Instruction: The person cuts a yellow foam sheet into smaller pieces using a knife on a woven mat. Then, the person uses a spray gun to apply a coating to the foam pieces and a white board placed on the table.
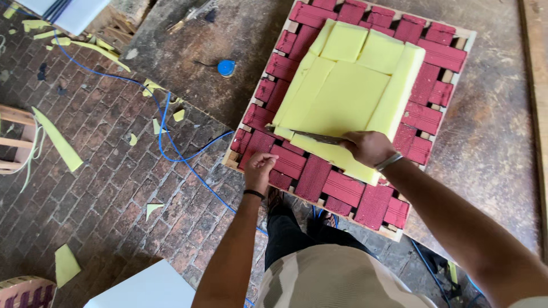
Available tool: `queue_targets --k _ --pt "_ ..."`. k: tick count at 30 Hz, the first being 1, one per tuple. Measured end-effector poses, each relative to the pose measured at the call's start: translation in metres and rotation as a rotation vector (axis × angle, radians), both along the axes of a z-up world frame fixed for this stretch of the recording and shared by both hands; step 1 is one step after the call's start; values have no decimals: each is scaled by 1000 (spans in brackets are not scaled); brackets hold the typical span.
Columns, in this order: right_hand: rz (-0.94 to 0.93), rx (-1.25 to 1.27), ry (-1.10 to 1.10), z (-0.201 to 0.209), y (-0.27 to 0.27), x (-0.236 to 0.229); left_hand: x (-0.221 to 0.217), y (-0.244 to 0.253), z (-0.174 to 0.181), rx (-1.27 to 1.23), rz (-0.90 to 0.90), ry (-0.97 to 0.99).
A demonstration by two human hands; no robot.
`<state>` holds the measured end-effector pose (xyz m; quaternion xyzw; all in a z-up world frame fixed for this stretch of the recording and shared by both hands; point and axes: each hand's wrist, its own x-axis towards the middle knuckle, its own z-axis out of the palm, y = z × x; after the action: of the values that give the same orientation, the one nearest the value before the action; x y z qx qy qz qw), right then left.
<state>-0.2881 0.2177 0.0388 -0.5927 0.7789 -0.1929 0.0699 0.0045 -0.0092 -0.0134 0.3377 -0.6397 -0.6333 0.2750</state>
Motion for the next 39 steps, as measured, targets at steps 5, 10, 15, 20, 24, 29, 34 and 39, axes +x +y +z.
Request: queue_targets --k 5,10,15,20,24,29,34,39 --pt "-28 230 -48 25 64 -23 0 2 3 -45 15 -44" --pt "-241 407 -28 14 80 -10 -3 5 2 -74 17 -21" --pt "-175 433 -31 5 119 -17 -7 5 -6 -91 49 -47" --pt "-328 358 -94 12 181 -13 -4 6 -13 -111 61 -58" --pt "-231 317 -94 -17 154 -1 -13 9 -12 -117 86 -57" --pt "-372 563 -122 1 236 -2 -30 17 14 -461 81 -376" --pt "-481 563 -268 -14 234 13 -65 31 29 -924 -142 -497" --pt "-374 307 -193 -12 201 38 -80 19 13 -978 -191 -497"
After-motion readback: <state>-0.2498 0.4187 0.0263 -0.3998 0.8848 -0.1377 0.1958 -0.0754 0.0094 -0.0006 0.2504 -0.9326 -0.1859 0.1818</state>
